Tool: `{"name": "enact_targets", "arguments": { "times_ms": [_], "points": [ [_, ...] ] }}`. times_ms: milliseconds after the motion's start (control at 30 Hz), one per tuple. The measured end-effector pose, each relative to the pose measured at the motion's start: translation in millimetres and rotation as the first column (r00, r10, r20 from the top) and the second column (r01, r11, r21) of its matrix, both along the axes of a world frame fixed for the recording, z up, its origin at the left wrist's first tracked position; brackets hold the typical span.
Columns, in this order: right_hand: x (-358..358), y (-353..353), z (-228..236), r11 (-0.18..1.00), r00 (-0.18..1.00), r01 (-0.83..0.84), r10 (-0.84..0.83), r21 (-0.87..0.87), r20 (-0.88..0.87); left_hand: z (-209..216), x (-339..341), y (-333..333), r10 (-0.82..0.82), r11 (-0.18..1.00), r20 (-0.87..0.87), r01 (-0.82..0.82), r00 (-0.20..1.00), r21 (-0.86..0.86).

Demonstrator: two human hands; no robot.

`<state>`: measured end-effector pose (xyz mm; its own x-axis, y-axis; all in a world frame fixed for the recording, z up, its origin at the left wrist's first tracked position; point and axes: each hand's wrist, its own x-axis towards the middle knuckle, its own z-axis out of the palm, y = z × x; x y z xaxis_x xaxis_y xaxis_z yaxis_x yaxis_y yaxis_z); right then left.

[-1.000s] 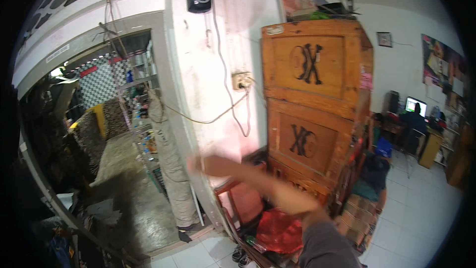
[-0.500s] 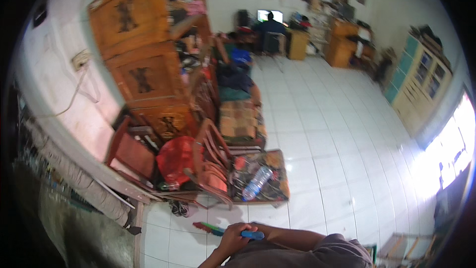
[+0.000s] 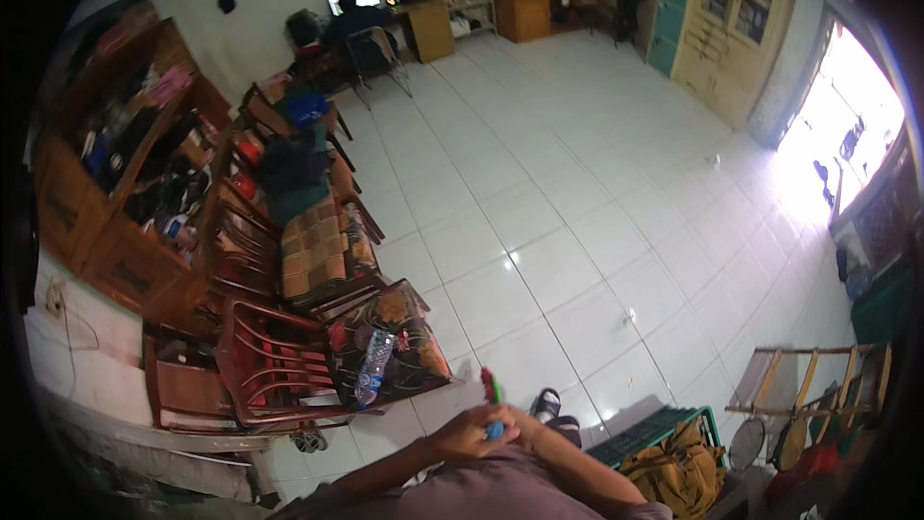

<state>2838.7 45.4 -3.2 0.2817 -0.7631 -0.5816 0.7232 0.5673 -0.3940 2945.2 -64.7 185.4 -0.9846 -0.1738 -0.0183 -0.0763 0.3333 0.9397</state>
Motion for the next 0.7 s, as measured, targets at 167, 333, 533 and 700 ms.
{"name": "enact_targets", "arguments": {
  "times_ms": [167, 333, 533, 700],
  "points": [
    [-135, -12, -5, 0.983, 0.987, 0.140, -0.147, -0.120, -0.056, 8, -138, -14, -0.034, 0.999, -0.262, 0.024, 0.964, -0.042],
    [-232, -79, 48, 0.994, 0.953, 0.074, -0.048, 0.078, -0.299, -6, -216, -58, -0.043, 0.999, -0.241, 0.047, 0.970, 0.010],
    [-354, -190, 30, 0.642, 0.105, -0.757, -0.070, -0.125, -0.992, -30, -300, -166, -0.078, 0.965, -0.245, 0.012, 0.966, -0.262],
    [-430, -335, 42, 0.914, 0.555, -0.396, 0.163, -0.087, -0.816, -41, -362, -301, 0.031, 0.958, -0.231, -0.095, 0.973, -0.271]
  ]
}}
